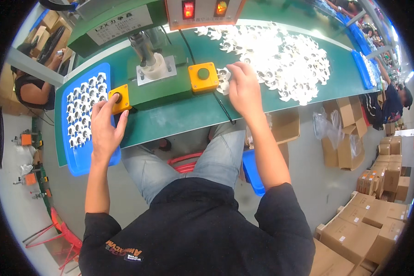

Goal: Assemble small components using a press machine at a factory workstation.

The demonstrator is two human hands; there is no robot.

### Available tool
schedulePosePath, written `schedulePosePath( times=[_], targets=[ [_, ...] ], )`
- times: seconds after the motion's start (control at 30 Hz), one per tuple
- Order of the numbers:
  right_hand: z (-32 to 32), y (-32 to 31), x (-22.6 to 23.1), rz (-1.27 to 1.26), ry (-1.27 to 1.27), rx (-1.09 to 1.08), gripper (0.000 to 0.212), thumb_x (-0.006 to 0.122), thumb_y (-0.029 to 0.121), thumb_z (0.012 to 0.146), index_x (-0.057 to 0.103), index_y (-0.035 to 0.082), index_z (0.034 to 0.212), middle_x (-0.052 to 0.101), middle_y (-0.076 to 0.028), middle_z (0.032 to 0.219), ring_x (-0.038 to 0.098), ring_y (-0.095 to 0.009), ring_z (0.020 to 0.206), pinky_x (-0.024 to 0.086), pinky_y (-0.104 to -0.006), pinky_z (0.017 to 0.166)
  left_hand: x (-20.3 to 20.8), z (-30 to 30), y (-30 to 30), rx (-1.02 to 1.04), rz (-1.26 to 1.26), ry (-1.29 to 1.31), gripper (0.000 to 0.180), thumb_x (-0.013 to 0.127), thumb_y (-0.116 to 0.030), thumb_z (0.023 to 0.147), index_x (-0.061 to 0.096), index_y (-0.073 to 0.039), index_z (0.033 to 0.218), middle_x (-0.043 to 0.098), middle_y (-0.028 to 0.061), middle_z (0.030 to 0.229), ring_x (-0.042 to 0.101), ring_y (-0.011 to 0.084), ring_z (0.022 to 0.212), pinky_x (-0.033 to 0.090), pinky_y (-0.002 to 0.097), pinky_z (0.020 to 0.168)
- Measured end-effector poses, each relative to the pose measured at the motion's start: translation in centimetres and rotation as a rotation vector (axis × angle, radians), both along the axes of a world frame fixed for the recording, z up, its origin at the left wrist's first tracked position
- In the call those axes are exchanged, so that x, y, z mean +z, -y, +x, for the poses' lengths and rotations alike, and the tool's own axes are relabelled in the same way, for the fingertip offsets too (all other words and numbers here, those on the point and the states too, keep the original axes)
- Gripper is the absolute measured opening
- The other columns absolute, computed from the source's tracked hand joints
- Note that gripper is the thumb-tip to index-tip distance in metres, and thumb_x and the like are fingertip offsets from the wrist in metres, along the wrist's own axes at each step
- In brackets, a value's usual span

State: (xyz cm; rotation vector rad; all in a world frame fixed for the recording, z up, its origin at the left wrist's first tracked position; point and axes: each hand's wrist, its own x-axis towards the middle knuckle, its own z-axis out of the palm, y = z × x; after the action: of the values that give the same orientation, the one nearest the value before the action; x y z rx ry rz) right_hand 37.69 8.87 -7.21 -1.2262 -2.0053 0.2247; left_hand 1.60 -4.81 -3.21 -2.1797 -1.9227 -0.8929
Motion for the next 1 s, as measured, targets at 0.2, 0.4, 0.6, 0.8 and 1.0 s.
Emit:
schedulePosePath(
  times=[0.2, 0.4, 0.6, 0.8, 1.0],
  targets=[
    [0.3, 0.9, -1.4, 0.002, 0.187, 0.082, 0.033, 0.068, 0.01, 0.093, 0.066, 0.001, 0.125, 0.063, -0.017, 0.128, 0.062, -0.037, 0.116, 0.052, -0.0425, 0.1, 0.0, 0.3, 0.0, 0.026, 0.014, 0.033, 0.046, 0.081, -0.01, 0.084, 0.067, 0.005, 0.126, 0.071, 0.0201, 0.114, 0.061, 0.0382, 0.111, 0.051, 0.0452, 0.098],
    [-0.7, -0.3, -0.2, -0.127, 0.192, -0.07, 0.028, 0.076, 0.022, 0.089, 0.067, 0.0, 0.104, 0.067, -0.018, 0.112, 0.066, -0.038, 0.103, 0.055, -0.0467, 0.09, 0.9, 1.2, -0.5, -0.031, 0.006, 0.076, 0.046, 0.08, -0.01, 0.086, 0.066, 0.004, 0.127, 0.069, 0.0211, 0.121, 0.059, 0.0389, 0.12, 0.05, 0.045, 0.103],
    [-1.8, -1.9, 0.4, -0.285, 0.314, -0.178, 0.036, 0.078, 0.024, 0.087, 0.062, 0.003, 0.112, 0.07, -0.021, 0.107, 0.068, -0.04, 0.101, 0.054, -0.0472, 0.087, 2.0, 2.7, -2.9, -0.068, 0.05, 0.142, 0.049, 0.08, -0.018, 0.087, 0.066, 0.001, 0.13, 0.071, 0.0182, 0.12, 0.062, 0.0367, 0.117, 0.051, 0.045, 0.102],
    [-1.6, -1.5, 1.0, -0.174, 0.09, -0.202, 0.042, 0.082, 0.021, 0.083, 0.061, 0.002, 0.114, 0.068, -0.021, 0.105, 0.067, -0.039, 0.097, 0.054, -0.0467, 0.085, 3.2, 4.7, -7.2, 0.03, 0.052, 0.488, 0.058, 0.079, -0.034, 0.089, 0.065, 0.002, 0.132, 0.073, 0.0154, 0.122, 0.068, 0.0309, 0.108, 0.055, 0.0429, 0.095],
    [-1.4, -2.6, 1.8, -0.042, -0.063, -0.172, 0.047, 0.087, 0.019, 0.081, 0.061, 0.003, 0.116, 0.07, -0.015, 0.106, 0.07, -0.032, 0.096, 0.055, -0.0422, 0.085, 4.9, 6.2, -10.4, 0.016, 0.077, 0.531, 0.053, 0.083, -0.038, 0.083, 0.072, -0.002, 0.121, 0.076, 0.0136, 0.108, 0.07, 0.0279, 0.093, 0.058, 0.0387, 0.082]
  ],
)
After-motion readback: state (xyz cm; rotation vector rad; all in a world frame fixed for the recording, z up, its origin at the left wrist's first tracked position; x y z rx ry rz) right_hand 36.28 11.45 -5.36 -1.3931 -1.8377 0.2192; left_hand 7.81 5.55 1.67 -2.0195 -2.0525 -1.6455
